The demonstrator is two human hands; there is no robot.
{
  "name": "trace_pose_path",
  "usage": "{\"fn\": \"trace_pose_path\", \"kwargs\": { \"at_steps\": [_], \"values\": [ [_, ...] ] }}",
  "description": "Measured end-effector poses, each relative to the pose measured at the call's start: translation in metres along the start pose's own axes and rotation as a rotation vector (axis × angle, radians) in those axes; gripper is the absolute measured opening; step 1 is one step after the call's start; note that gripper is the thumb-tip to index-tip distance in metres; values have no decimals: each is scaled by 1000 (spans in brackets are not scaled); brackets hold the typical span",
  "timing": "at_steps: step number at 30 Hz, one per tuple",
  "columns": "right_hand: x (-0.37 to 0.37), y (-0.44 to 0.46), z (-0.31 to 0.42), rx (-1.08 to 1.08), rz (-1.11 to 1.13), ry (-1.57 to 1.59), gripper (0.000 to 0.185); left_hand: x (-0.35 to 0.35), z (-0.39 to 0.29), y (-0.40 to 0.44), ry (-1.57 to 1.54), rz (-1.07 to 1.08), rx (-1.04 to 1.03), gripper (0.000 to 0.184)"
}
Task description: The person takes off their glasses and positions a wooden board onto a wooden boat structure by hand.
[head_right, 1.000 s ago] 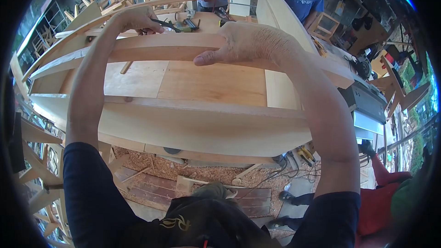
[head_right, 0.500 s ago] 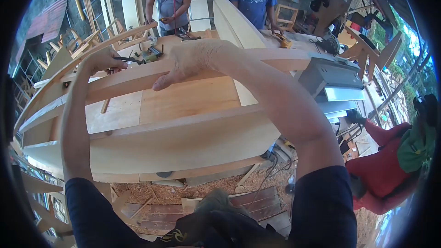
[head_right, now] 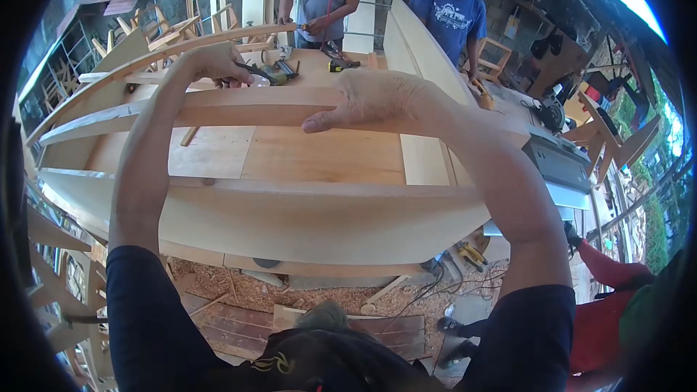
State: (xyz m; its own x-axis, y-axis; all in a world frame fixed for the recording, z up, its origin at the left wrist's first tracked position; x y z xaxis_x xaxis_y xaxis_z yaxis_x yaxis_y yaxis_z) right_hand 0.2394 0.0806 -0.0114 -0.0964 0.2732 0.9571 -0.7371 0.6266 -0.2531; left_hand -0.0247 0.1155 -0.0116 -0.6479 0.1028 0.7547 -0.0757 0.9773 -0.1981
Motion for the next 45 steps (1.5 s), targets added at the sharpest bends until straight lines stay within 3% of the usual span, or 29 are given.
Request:
{"fn": "trace_pose_path", "kwargs": {
  "at_steps": [6, 9, 11, 15, 18, 27, 30, 33, 45],
  "values": [
    [13, -14, 24, 201, -143, 171, 87, 0, 9, -3, -23, 42, 14, 24],
    [20, -19, 16, 112, -203, -27, 88, -1, 5, 0, -60, 37, 21, 24],
    [25, -25, 20, 183, -316, -155, 86, -2, 12, 5, -91, 80, 30, 24],
    [22, -31, 24, 167, -199, -273, 83, -2, 8, 2, -73, 64, 16, 26],
    [16, -16, 17, 193, -253, -257, 83, -2, 5, 1, -73, 60, 3, 27],
    [12, -19, 15, 106, -88, -244, 88, -2, 7, -1, -78, 41, 34, 25],
    [18, -19, 23, 222, -272, -232, 95, 1, 14, -2, -78, 45, 57, 25],
    [16, -21, 17, 88, -150, -214, 102, 1, 12, 0, -70, 42, 46, 25],
    [16, -18, 14, 106, -187, -190, 104, 3, 8, 1, -14, 7, 13, 24]
  ]
}}
Point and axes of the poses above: each hand's wrist, its own y-axis towards the middle knuckle, its own x-axis out of the back of the hand, z = x × y, the point moved 10 cm from there along y, towards the middle knuckle, and after that the axes turned 11 degrees about -y, right-handed, at the moved point
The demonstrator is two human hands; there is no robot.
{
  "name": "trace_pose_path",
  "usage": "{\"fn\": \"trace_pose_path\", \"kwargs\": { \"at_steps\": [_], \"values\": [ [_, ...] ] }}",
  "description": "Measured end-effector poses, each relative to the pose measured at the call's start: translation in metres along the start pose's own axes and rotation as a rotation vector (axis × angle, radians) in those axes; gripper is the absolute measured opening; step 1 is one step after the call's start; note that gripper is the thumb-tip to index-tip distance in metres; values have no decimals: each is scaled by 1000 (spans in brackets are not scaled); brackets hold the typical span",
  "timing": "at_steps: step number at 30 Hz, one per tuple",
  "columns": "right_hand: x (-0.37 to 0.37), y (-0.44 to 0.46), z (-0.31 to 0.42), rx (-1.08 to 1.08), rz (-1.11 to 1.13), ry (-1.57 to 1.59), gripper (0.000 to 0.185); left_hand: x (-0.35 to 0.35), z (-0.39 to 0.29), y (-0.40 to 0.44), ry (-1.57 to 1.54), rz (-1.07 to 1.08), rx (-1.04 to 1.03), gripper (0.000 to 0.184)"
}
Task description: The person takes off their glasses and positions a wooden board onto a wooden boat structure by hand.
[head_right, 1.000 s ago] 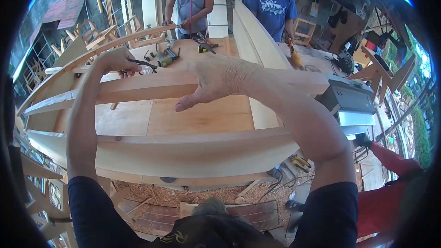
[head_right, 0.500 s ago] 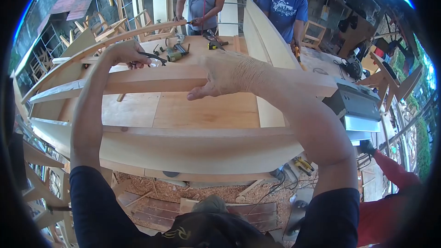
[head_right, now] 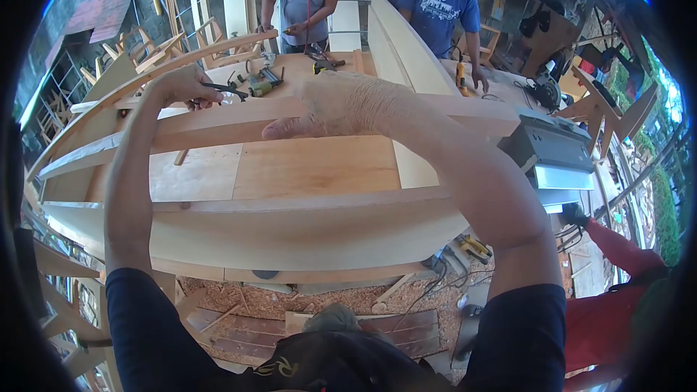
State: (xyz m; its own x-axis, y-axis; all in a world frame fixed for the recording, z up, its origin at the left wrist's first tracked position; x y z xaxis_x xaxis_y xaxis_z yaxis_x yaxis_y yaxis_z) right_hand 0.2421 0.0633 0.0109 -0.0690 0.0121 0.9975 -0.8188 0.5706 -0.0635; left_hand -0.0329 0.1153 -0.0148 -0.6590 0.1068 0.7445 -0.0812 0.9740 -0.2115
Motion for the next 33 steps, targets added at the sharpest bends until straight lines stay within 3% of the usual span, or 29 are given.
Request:
{"fn": "trace_pose_path", "kwargs": {
  "at_steps": [10, 33],
  "values": [
    [-7, 6, -11, -86, 11, -30, 99, -1, 5, 0, -21, 13, 16, 26],
    [-6, 4, -7, -54, 20, -13, 101, -1, 3, 0, -22, 3, 23, 29]
  ]
}}
Point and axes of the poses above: each hand's wrist, its own y-axis towards the middle knuckle, its own x-axis out of the back of the hand, z = x × y, the point moved 10 cm from there along y, towards the middle knuckle, and after that the axes turned 11 degrees about -y, right-handed, at the moved point
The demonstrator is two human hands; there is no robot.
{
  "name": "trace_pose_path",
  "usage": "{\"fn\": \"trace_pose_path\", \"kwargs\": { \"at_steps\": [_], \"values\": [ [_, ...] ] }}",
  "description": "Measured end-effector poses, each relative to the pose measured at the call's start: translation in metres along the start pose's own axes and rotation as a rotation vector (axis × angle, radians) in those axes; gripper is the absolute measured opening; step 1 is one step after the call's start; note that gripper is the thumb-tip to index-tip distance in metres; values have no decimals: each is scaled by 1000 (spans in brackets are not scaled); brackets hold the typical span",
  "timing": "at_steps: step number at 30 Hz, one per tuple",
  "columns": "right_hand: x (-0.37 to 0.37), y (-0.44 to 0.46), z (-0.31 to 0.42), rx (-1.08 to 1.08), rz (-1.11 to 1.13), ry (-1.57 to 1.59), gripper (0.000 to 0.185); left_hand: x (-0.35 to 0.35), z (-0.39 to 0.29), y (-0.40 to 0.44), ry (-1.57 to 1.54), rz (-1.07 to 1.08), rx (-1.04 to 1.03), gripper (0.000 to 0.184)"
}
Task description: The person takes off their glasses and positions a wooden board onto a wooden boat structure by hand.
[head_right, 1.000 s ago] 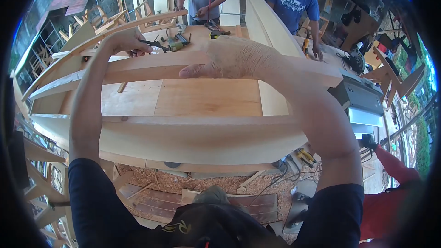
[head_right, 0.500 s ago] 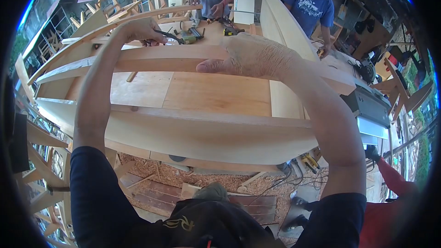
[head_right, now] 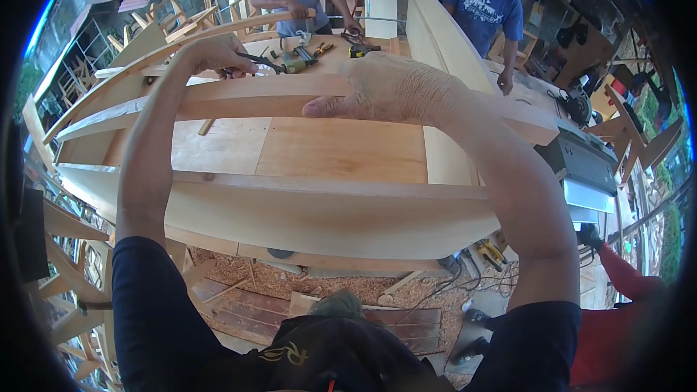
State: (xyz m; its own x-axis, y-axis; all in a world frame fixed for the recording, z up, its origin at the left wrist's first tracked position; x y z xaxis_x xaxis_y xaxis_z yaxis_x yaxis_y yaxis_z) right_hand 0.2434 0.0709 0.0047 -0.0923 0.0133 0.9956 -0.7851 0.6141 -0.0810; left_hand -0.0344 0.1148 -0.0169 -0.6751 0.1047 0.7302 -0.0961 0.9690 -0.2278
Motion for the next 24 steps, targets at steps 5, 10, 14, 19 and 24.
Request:
{"fn": "trace_pose_path", "kwargs": {
  "at_steps": [5, 10, 14, 19, 24],
  "values": [
    [8, -7, 8, 28, -19, 25, 102, 1, 0, 0, -20, -12, 0, 27],
    [9, -6, 10, 65, -61, 26, 101, 1, 3, 3, -18, 14, -12, 26],
    [10, -8, 10, 69, -64, 25, 99, 0, 1, 1, -6, -5, -10, 24],
    [10, -4, 11, 121, -114, 30, 99, 1, 0, 0, 33, -5, -20, 25],
    [8, -4, 9, 87, -101, 25, 100, 1, 0, 1, 32, -9, -12, 26]
  ]
}}
Point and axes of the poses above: each hand's wrist, its own y-axis towards the middle knuckle, its own x-axis out of the back of the hand, z = x × y, the point moved 10 cm from there along y, towards the middle knuckle, and after that the axes turned 11 degrees about -y, right-handed, at the moved point
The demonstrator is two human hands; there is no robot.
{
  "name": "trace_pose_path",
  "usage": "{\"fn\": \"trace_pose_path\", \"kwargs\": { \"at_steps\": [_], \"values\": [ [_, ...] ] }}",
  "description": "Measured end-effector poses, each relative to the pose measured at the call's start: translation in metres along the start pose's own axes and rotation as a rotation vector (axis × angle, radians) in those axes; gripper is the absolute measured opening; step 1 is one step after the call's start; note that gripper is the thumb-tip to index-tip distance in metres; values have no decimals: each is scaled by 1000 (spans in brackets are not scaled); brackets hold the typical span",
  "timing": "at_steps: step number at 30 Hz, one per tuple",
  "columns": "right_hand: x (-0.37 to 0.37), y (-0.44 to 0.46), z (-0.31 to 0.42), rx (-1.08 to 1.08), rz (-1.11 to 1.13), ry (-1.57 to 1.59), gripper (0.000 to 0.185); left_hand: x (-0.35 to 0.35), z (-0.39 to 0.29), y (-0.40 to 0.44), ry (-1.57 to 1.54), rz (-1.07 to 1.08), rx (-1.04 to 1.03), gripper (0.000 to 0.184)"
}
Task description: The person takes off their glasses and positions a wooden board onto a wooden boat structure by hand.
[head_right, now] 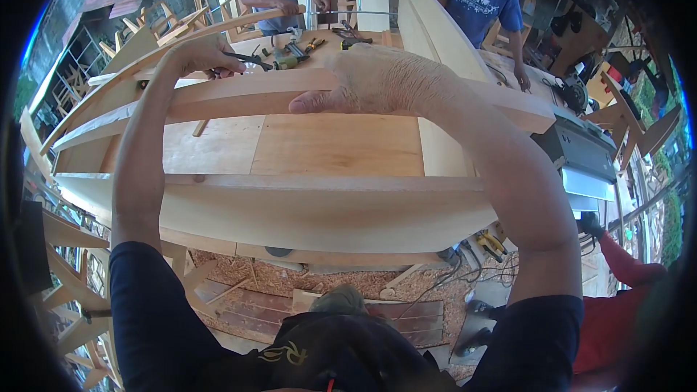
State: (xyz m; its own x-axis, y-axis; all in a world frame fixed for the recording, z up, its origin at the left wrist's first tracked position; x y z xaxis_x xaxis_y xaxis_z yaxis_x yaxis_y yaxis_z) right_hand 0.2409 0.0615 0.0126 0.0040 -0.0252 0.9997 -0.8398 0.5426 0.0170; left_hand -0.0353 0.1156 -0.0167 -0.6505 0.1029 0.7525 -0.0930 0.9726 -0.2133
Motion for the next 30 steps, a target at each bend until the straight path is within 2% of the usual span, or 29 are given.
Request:
{"fn": "trace_pose_path", "kwargs": {
  "at_steps": [12, 23, 26, 27, 30],
  "values": [
    [1, 1, 2, 23, 1, 56, 101, 0, 2, 0, -14, 7, -6, 24],
    [-2, 3, -5, -11, 18, -15, 100, 0, 3, 1, -16, 10, 33, 23],
    [-3, 1, -1, -35, 52, -3, 99, -1, 4, 2, -58, 30, 3, 22],
    [-5, 2, -2, -39, 60, 8, 99, -4, 7, 7, -62, 95, -27, 22],
    [2, 1, -2, -16, 24, 21, 98, 1, 8, 8, -54, 53, -4, 22]
  ]
}}
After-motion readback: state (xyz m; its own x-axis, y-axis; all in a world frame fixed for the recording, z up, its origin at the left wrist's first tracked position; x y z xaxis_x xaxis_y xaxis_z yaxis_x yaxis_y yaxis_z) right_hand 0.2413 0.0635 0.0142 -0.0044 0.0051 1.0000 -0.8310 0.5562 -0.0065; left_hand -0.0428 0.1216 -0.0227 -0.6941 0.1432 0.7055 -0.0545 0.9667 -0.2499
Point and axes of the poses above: each hand's wrist, its own y-axis towards the middle knuckle, its own x-axis out of the back of the hand, z = x × y, the point moved 10 cm from there along y, towards the middle knuckle, and after that the axes turned 11 degrees about -y, right-handed, at the moved point
